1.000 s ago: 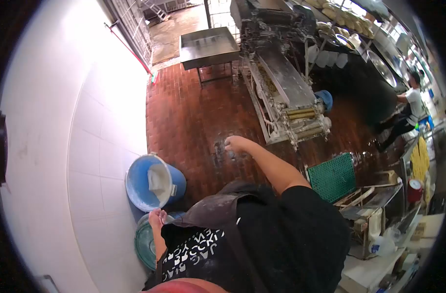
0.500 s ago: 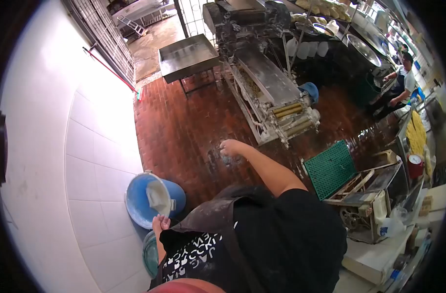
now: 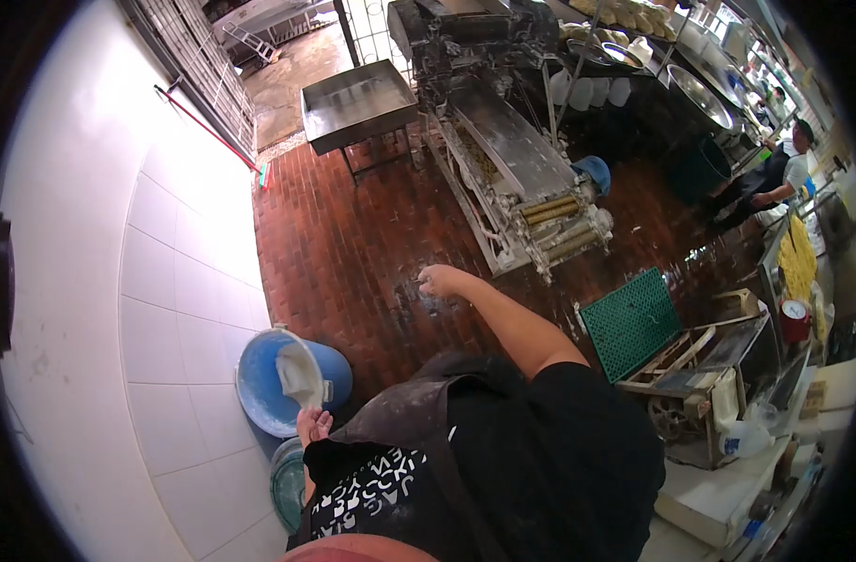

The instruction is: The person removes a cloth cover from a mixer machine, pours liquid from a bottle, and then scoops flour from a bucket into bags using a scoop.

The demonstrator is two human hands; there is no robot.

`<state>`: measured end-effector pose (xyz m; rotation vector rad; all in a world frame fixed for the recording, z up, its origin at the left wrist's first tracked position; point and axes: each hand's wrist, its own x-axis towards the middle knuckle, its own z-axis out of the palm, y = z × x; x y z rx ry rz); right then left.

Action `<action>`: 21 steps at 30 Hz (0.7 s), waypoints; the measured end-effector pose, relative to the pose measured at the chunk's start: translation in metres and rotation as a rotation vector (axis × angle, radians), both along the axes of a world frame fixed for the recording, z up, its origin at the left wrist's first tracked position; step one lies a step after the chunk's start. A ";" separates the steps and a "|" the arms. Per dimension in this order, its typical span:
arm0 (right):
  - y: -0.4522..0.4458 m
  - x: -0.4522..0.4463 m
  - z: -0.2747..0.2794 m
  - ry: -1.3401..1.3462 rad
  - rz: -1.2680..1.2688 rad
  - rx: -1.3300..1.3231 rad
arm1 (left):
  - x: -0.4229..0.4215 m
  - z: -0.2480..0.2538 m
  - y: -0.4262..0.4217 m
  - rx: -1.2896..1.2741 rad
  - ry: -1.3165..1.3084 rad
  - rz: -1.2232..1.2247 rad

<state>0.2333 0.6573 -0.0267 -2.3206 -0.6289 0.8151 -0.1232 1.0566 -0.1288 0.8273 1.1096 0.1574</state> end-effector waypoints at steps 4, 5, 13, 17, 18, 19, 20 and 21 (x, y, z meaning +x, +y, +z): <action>0.001 0.006 -0.007 -0.012 0.028 -0.013 | -0.008 -0.010 -0.002 -0.040 0.024 0.036; 0.001 0.008 -0.006 -0.021 0.037 -0.018 | -0.008 -0.011 -0.003 -0.052 0.027 0.046; 0.000 0.025 -0.004 -0.041 0.027 0.018 | 0.011 -0.025 0.000 -0.093 0.015 -0.026; 0.022 0.045 -0.040 0.122 0.110 0.135 | 0.022 -0.005 -0.029 -0.026 -0.122 0.084; 0.034 0.043 -0.043 0.308 0.019 0.269 | 0.027 0.005 -0.034 0.016 -0.125 0.116; 0.046 0.039 -0.042 0.321 0.061 0.281 | 0.023 0.009 -0.035 0.063 -0.129 0.081; 0.065 0.032 -0.038 0.484 -0.006 0.370 | 0.025 0.020 -0.041 0.118 0.004 0.139; 0.085 0.031 -0.035 0.535 0.006 0.276 | 0.026 0.022 -0.042 0.100 0.051 0.151</action>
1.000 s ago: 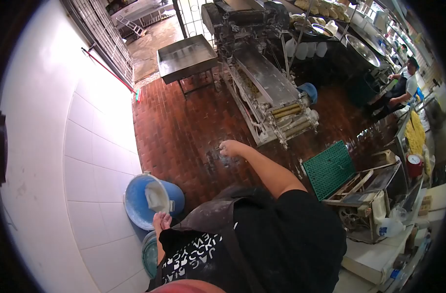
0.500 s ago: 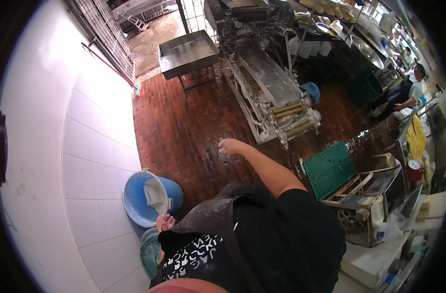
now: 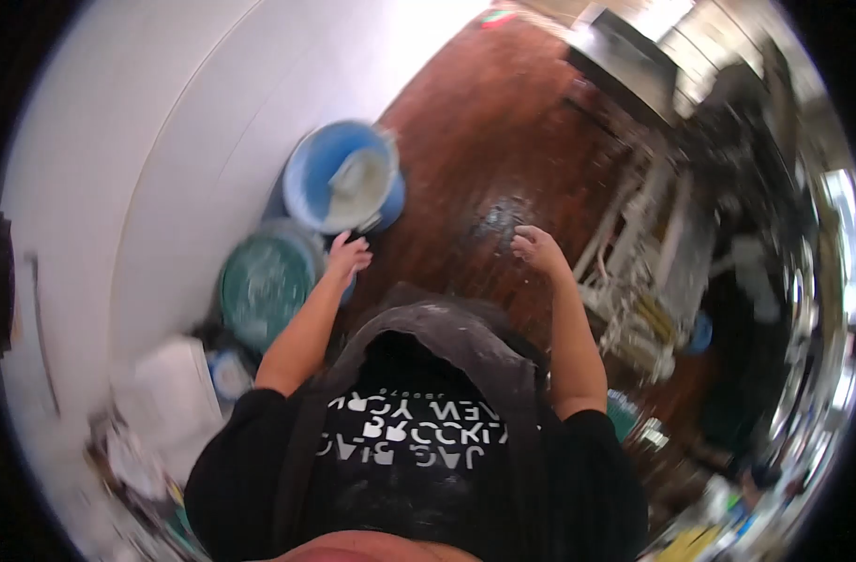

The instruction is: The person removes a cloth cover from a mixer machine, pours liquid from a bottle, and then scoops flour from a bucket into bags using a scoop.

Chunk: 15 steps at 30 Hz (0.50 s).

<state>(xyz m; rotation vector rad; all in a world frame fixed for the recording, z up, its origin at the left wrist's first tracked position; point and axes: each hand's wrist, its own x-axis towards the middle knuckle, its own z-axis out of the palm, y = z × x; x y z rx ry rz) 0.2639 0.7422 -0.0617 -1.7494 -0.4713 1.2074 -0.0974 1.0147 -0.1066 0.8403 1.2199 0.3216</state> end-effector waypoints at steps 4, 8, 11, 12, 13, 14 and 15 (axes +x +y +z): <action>0.080 -0.007 -0.010 0.037 0.344 -0.091 | 0.000 0.005 -0.011 0.009 0.033 0.114; 0.179 -0.022 -0.021 -0.201 0.668 -0.055 | -0.050 -0.014 0.002 -0.065 0.022 0.287; 0.237 -0.042 -0.012 -0.256 0.709 -0.072 | -0.086 -0.042 0.016 -0.116 0.043 0.393; 0.261 -0.044 -0.014 -0.314 0.778 -0.046 | -0.091 -0.050 0.021 -0.122 0.058 0.426; 0.284 -0.048 -0.017 -0.284 0.822 -0.021 | -0.102 -0.063 0.030 -0.143 -0.052 0.429; 0.301 -0.056 -0.017 -0.249 0.866 -0.003 | -0.099 -0.067 0.037 -0.101 0.039 0.514; 0.318 -0.060 -0.013 -0.209 0.916 -0.036 | -0.099 -0.083 0.047 -0.070 0.109 0.494</action>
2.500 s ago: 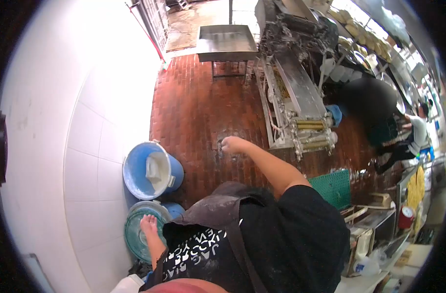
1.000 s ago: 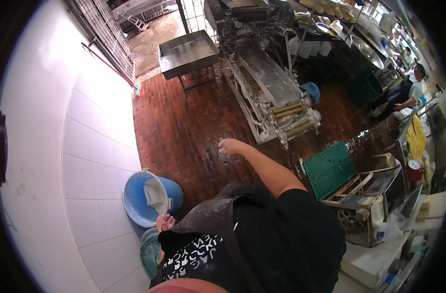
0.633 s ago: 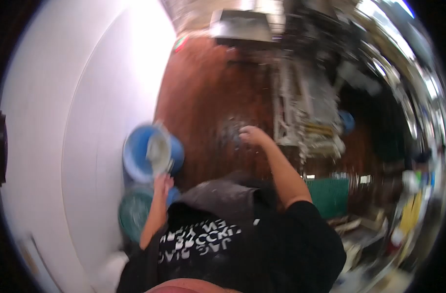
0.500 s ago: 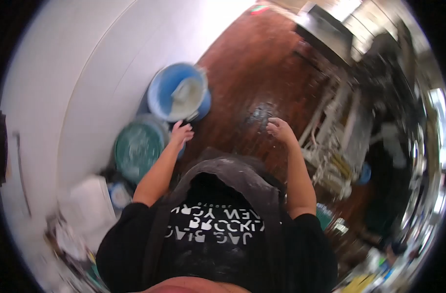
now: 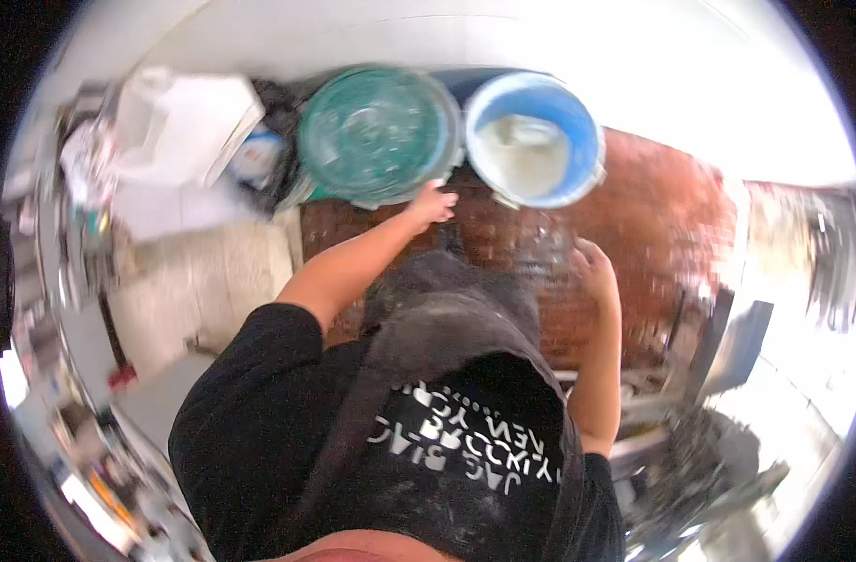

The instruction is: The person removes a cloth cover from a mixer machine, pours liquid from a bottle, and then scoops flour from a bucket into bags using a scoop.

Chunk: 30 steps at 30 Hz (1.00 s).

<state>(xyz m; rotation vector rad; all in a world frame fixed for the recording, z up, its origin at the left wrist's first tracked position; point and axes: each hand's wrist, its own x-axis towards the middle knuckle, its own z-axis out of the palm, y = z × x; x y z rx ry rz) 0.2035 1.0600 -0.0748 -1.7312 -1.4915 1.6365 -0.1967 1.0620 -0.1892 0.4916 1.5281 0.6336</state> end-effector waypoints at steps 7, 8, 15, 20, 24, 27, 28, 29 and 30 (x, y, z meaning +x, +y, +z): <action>0.131 -0.057 -0.021 -0.087 0.277 -0.102 | 0.041 -0.047 0.088 0.478 0.510 -0.226; 0.151 -0.054 -0.057 -0.136 0.309 -0.100 | 0.044 -0.013 0.102 0.446 0.483 -0.201; 0.295 -0.083 -0.318 -0.492 0.835 0.381 | 0.051 -0.160 0.164 0.676 0.880 -0.444; 0.377 -0.107 -0.468 -0.500 0.765 0.492 | 0.076 -0.217 0.163 0.666 0.906 -0.562; 0.399 -0.136 -0.505 -0.788 0.644 0.510 | 0.084 -0.233 0.169 0.685 0.991 -0.398; 0.406 -0.145 -0.547 -0.929 0.740 0.504 | 0.082 -0.241 0.168 0.712 0.990 -0.377; 0.405 -0.148 -0.553 -0.985 0.798 0.459 | 0.082 -0.244 0.167 0.729 0.998 -0.355; 0.403 -0.149 -0.560 -1.032 0.886 0.433 | 0.083 -0.246 0.166 0.726 0.994 -0.349; 0.401 -0.150 -0.564 -1.079 0.971 0.409 | 0.082 -0.247 0.165 0.727 0.991 -0.342</action>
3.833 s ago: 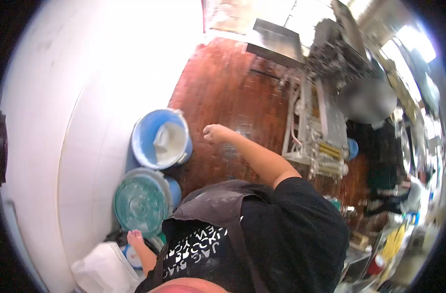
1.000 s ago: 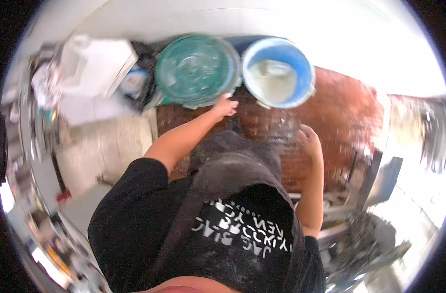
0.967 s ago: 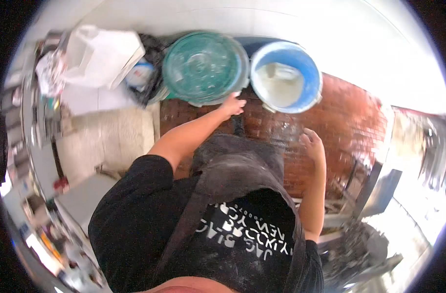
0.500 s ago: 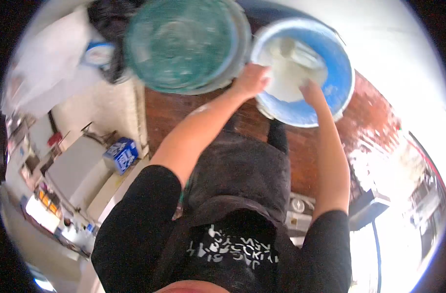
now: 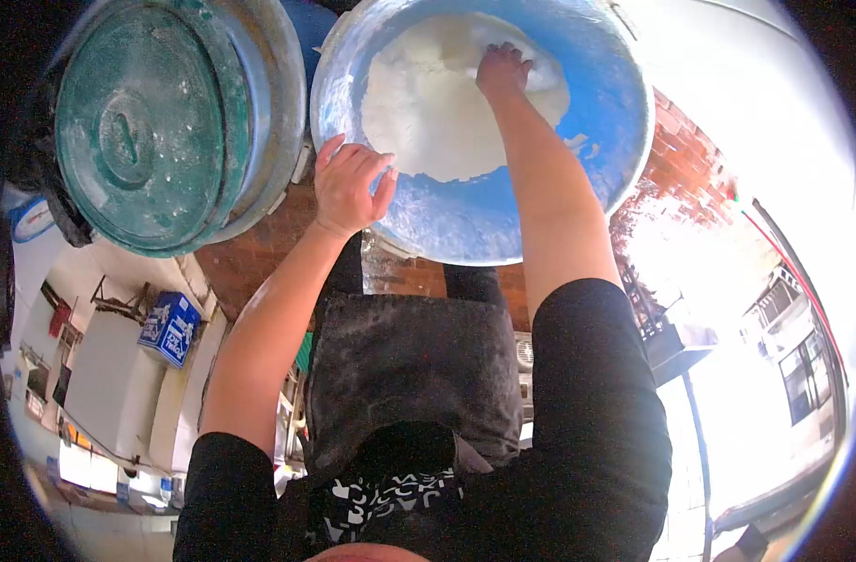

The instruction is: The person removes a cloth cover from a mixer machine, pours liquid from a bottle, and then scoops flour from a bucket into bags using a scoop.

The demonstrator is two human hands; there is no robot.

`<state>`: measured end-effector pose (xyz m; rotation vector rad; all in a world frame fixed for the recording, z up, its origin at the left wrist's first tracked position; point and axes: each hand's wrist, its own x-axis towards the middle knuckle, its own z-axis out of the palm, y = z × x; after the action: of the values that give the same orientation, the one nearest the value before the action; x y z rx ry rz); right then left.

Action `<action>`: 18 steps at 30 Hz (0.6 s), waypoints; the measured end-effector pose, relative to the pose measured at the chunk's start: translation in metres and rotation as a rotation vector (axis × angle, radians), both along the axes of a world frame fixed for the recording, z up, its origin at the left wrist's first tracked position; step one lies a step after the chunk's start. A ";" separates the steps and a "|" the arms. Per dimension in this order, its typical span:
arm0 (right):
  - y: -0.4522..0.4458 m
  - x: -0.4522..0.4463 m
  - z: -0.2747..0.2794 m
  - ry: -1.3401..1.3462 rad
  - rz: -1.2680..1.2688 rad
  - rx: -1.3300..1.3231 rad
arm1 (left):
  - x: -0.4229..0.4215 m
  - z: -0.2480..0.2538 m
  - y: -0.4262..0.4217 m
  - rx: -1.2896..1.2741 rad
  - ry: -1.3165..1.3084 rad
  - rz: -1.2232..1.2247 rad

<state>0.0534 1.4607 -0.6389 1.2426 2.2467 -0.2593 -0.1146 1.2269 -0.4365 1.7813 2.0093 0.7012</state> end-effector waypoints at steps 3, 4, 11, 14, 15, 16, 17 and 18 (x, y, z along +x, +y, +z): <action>-0.015 0.007 -0.007 -0.013 0.089 -0.135 | -0.002 -0.003 0.000 0.007 -0.008 0.004; -0.018 0.015 -0.005 0.013 0.101 -0.186 | -0.001 -0.001 0.001 0.013 -0.014 0.000; 0.000 0.022 0.125 -0.144 0.454 -0.255 | -0.004 0.000 0.001 0.001 -0.028 -0.012; -0.024 0.051 0.129 -0.209 0.644 -0.549 | -0.005 0.001 0.002 0.010 -0.045 -0.012; -0.048 0.072 0.117 0.137 0.543 -0.513 | -0.005 0.000 0.002 0.003 -0.052 -0.007; -0.079 0.066 0.106 0.157 0.411 -0.487 | -0.004 0.000 0.000 -0.007 -0.059 0.004; -0.106 0.054 0.087 0.195 0.313 -0.468 | -0.003 -0.001 -0.001 -0.011 -0.052 0.007; -0.128 0.036 0.073 0.235 0.213 -0.446 | -0.003 -0.002 -0.002 -0.014 -0.041 0.008</action>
<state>0.0893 1.3330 -0.5660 0.7639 2.3175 -0.8088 -0.1178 1.2244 -0.4390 1.7376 1.9904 0.7185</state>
